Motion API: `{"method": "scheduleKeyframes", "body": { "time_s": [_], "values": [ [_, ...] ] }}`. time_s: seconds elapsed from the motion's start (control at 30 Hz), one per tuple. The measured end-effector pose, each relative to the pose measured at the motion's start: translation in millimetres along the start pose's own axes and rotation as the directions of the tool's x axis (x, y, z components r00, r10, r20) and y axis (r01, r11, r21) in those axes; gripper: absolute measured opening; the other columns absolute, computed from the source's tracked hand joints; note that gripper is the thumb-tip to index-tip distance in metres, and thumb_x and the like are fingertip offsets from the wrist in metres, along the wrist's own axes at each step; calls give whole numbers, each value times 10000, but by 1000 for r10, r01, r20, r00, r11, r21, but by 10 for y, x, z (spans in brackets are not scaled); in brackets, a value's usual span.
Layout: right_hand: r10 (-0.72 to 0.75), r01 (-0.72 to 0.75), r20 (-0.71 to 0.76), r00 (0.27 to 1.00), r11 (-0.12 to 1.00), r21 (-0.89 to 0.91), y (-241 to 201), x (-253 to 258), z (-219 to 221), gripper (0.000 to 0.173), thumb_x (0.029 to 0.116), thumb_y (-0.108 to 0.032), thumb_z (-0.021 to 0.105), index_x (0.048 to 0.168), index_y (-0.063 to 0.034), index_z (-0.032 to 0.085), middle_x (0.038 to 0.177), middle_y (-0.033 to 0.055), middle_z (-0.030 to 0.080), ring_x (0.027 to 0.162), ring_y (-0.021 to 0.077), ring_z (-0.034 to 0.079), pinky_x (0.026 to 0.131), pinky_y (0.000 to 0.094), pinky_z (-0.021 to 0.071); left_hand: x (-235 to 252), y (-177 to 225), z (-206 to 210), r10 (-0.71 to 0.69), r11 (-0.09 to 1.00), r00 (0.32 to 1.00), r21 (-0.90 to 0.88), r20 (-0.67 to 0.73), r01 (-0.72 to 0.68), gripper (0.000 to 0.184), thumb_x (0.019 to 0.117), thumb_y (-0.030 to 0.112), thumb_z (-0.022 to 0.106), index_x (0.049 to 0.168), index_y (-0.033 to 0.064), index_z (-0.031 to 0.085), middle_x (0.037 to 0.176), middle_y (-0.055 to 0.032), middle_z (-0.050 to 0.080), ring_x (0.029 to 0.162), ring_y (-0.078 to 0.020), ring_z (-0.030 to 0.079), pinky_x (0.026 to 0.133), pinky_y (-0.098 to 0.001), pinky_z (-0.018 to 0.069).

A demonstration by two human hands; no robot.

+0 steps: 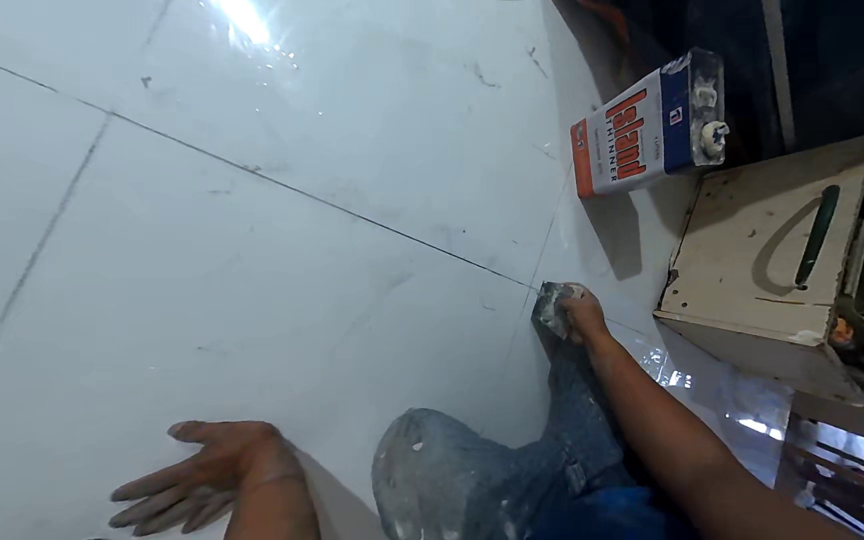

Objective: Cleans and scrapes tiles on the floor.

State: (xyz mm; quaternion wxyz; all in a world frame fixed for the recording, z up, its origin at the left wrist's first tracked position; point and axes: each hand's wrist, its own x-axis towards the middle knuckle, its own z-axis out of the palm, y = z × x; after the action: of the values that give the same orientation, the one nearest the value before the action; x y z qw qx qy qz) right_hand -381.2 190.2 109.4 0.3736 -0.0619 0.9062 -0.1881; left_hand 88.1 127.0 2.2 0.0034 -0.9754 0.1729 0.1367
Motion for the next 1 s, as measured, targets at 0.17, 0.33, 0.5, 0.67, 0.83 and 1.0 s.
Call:
{"method": "scheduleKeyframes", "body": {
  "time_s": [0.17, 0.33, 0.5, 0.67, 0.83, 1.0],
  "values": [
    [-68, 62, -24, 997, 979, -194, -33, 5, 125, 369, 924, -67, 685, 1278, 10, 617, 1134, 230, 672, 1014, 333, 655, 886, 532, 534, -52, 73, -81, -23, 1000, 1000, -16, 10, 23, 861, 1036, 649, 289, 1635, 43, 165, 1639, -331, 176, 1463, -548, 280, 1102, -744, 268],
    [-400, 454, 220, 890, 727, -516, 89, -118, 298, 399, 958, -51, 620, 1356, -33, 630, 1259, 209, 672, 1147, 358, 661, 997, 542, 520, -57, 83, -76, -14, 1000, 1000, -11, 24, 14, 841, 1049, 621, 293, 1637, 39, 141, 1645, -340, 134, 1486, -546, 233, 1130, -733, 237],
    [-335, 643, 549, 766, 387, -661, 236, -297, 400, 417, 986, -54, 526, 1382, -114, 644, 1383, 183, 627, 1276, 372, 595, 1028, 536, 495, -69, 97, -76, -9, 1000, 1000, 8, 20, 8, 839, 1048, 620, 280, 1632, 29, 162, 1641, -330, 172, 1474, -538, 267, 1117, -732, 253],
    [-545, 709, 494, 677, 304, -636, 491, -151, 558, 372, 968, -29, 576, 1324, -76, 674, 1356, 226, 635, 1271, 417, 600, 962, 592, 518, -37, 80, -54, -2, 1000, 999, 4, 34, 2, 849, 1046, 624, 285, 1635, 30, 139, 1647, -342, 119, 1485, -545, 230, 1129, -732, 233],
    [-344, 623, 522, 781, 370, -689, 358, -276, 557, 417, 1005, -109, 560, 1419, -120, 601, 1440, 180, 584, 1333, 377, 551, 1015, 572, 488, -66, 87, -51, 7, 1000, 1000, 13, 11, -8, 854, 1038, 638, 281, 1632, 34, 171, 1630, -332, 206, 1443, -538, 331, 1092, -728, 304],
    [-482, 623, 429, 764, 375, -687, 345, -111, 611, 396, 962, -70, 628, 1358, -84, 644, 1358, 210, 628, 1250, 412, 602, 935, 589, 533, -109, 105, -134, -10, 1000, 999, 18, 51, 9, 829, 1053, 609, 285, 1636, 36, 143, 1637, -319, 195, 1457, -523, 314, 1109, -709, 307]
  ]
}}
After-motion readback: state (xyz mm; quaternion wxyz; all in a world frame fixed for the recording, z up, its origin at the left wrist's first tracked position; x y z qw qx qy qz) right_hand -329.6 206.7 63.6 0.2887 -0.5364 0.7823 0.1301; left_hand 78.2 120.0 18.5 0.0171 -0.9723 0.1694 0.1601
